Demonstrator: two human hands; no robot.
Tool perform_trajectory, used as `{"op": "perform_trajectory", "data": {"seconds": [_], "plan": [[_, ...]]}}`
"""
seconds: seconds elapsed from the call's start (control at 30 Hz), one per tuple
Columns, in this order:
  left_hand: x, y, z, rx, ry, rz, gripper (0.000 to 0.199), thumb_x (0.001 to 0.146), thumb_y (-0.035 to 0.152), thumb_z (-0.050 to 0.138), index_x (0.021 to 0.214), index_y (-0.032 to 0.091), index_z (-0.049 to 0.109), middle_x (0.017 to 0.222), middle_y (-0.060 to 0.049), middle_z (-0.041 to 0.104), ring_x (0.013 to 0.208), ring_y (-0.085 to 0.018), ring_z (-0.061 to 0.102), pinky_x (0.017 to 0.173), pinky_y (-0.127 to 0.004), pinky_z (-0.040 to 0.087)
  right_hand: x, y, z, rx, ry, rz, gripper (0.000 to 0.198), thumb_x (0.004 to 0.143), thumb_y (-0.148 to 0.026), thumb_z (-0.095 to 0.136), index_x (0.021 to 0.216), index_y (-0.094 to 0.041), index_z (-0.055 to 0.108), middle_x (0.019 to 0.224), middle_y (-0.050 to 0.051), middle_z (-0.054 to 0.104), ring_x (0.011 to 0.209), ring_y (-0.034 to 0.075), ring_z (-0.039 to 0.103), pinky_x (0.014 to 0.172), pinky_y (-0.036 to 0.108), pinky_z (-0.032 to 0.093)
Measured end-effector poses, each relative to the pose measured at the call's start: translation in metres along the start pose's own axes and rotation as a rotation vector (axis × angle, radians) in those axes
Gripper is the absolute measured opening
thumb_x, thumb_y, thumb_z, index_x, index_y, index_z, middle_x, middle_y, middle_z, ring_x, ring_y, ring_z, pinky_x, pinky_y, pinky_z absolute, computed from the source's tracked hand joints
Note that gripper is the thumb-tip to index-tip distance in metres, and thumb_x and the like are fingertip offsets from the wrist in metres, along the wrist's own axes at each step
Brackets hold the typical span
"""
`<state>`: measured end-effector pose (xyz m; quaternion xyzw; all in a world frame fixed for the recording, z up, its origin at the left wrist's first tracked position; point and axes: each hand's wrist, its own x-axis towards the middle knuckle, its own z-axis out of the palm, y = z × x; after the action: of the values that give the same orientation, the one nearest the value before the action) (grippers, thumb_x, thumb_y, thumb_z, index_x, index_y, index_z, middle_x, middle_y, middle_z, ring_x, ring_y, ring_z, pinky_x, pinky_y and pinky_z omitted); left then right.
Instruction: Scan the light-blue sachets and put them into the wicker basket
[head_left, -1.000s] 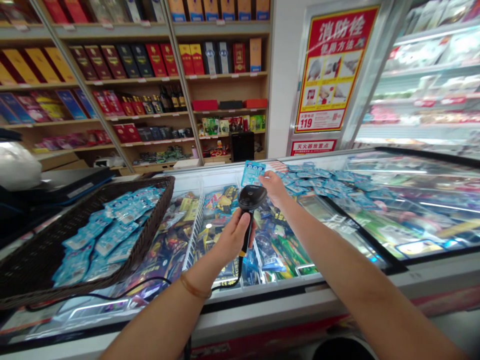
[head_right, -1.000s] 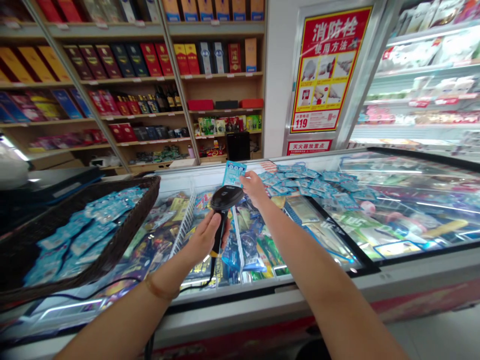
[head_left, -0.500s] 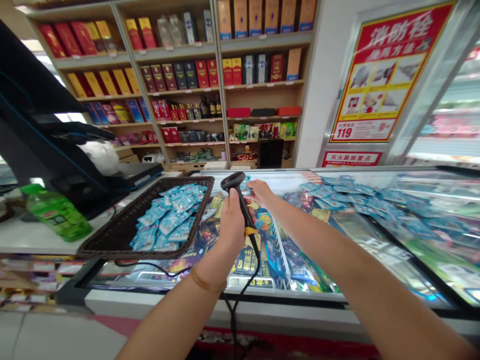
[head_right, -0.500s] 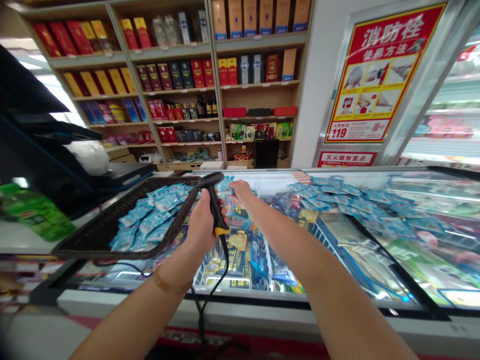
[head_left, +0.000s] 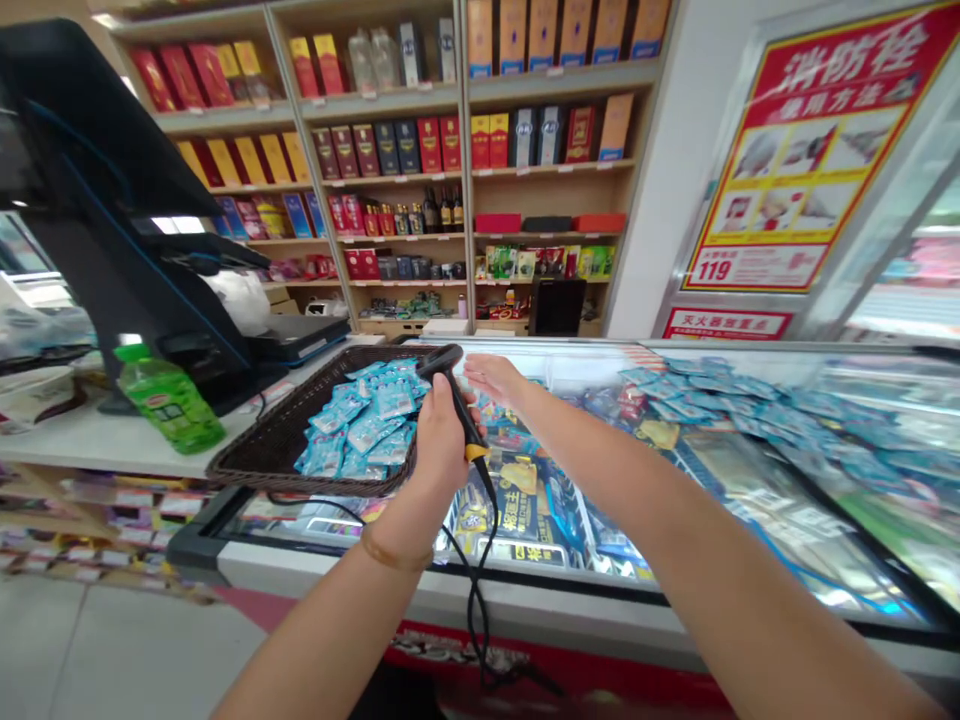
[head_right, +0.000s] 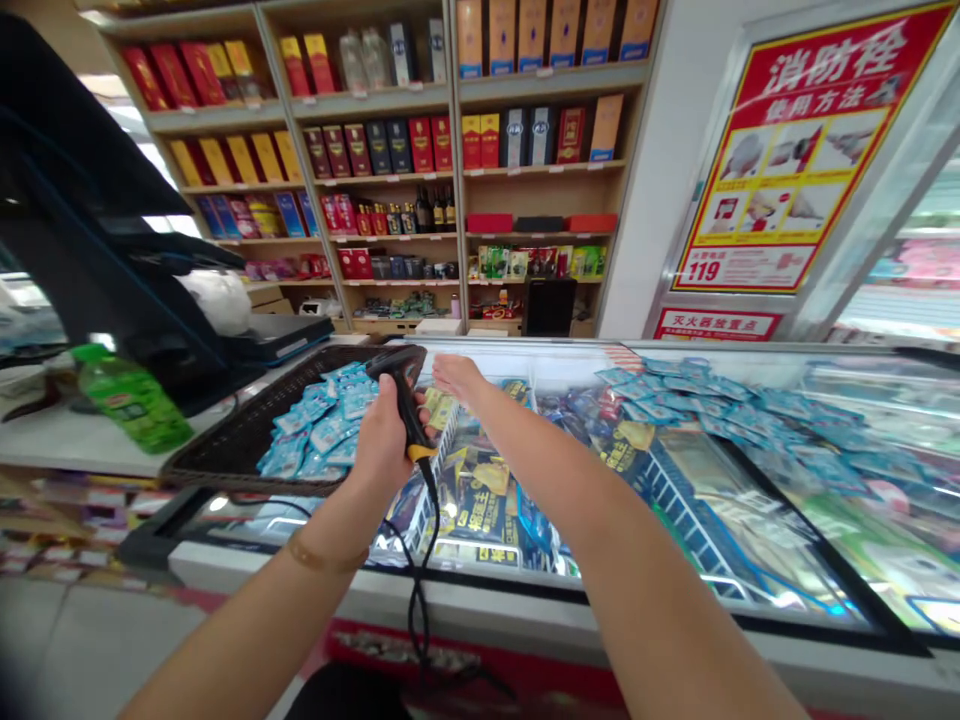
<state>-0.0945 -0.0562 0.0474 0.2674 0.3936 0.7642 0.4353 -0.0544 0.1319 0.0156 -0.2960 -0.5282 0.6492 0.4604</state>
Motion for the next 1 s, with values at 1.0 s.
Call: {"op": "perform_trajectory", "data": {"seconds": [1.0], "plan": [[0.004, -0.128, 0.053, 0.265, -0.348, -0.151, 0.061, 0.079, 0.078, 0.066, 0.095, 0.022, 0.050, 0.079, 0.002, 0.065, 0.051, -0.010, 0.058, 0.043, -0.024, 0.041, -0.137, -0.012, -0.240, -1.691, 0.491, 0.273, 0.054, 0.102, -0.043, 0.047, 0.144, -0.010, 0.055, 0.146, 0.024, 0.060, 0.139, 0.037, 0.055, 0.113, 0.048, 0.043]]}}
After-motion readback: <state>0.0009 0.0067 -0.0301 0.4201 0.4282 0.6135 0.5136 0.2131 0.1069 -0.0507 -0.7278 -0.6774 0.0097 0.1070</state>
